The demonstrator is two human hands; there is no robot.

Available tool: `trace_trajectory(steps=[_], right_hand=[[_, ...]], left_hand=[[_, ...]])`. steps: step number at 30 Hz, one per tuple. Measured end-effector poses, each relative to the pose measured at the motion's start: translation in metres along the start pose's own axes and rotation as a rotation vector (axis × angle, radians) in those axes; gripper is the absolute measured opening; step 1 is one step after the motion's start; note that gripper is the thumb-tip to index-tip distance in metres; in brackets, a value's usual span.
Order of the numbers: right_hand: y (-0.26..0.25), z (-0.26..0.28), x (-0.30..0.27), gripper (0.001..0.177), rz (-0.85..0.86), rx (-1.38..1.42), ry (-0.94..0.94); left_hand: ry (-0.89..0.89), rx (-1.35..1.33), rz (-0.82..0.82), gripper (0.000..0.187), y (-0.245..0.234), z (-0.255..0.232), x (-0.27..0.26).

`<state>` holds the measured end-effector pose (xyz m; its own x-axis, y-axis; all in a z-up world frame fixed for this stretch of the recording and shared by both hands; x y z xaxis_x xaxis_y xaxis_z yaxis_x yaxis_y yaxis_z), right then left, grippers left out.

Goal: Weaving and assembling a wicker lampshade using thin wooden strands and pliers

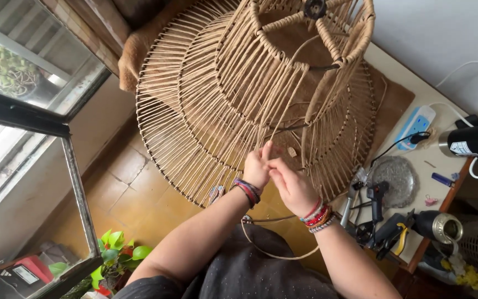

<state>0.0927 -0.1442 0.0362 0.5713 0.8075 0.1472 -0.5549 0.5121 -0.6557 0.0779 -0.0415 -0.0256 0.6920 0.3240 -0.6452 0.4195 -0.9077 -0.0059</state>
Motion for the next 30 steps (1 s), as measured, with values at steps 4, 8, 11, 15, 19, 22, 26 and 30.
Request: trace_trajectory(steps=[4, 8, 11, 15, 19, 22, 26, 30], right_hand=[[0.001, -0.042, -0.019, 0.016, 0.070, -0.229, 0.124], [0.050, -0.116, -0.101, 0.038, 0.912, -0.577, 0.519], [0.048, -0.104, -0.094, 0.039, 0.776, -0.539, 0.502], [-0.008, -0.046, -0.009, 0.023, 0.314, -0.681, 0.230], [-0.048, -0.008, 0.054, 0.028, -0.097, -0.421, -0.030], [-0.027, -0.063, 0.078, 0.017, -0.107, -0.502, -0.058], [-0.006, -0.151, 0.094, 0.029, 0.159, -0.668, 0.368], [-0.010, -0.153, 0.096, 0.027, 0.081, -0.493, 0.485]], left_hand=[[-0.112, 0.095, -0.045, 0.054, 0.005, 0.029, 0.033], [-0.125, 0.042, -0.047, 0.057, 0.006, 0.036, 0.043], [-0.143, 0.000, -0.082, 0.056, 0.005, 0.032, 0.034], [-0.145, -0.050, -0.107, 0.056, 0.028, 0.051, 0.060], [-0.206, -0.117, -0.173, 0.069, 0.033, 0.039, 0.049], [-0.272, -0.165, -0.154, 0.073, 0.039, 0.042, 0.038], [-0.253, -0.282, -0.092, 0.061, 0.050, 0.033, 0.048], [-0.248, -0.387, -0.034, 0.050, 0.059, 0.040, 0.059]])
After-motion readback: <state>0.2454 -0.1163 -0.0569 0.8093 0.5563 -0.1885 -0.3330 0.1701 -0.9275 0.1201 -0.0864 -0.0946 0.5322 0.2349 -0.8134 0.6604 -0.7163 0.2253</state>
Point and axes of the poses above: each hand's wrist, its own x-axis towards the middle knuckle, its own y-axis out of the palm, z = x × y, the point moved 8 cm from there along x, towards the middle knuckle, and after that the axes turned 10 degrees about -y, right-handed, at the moved point
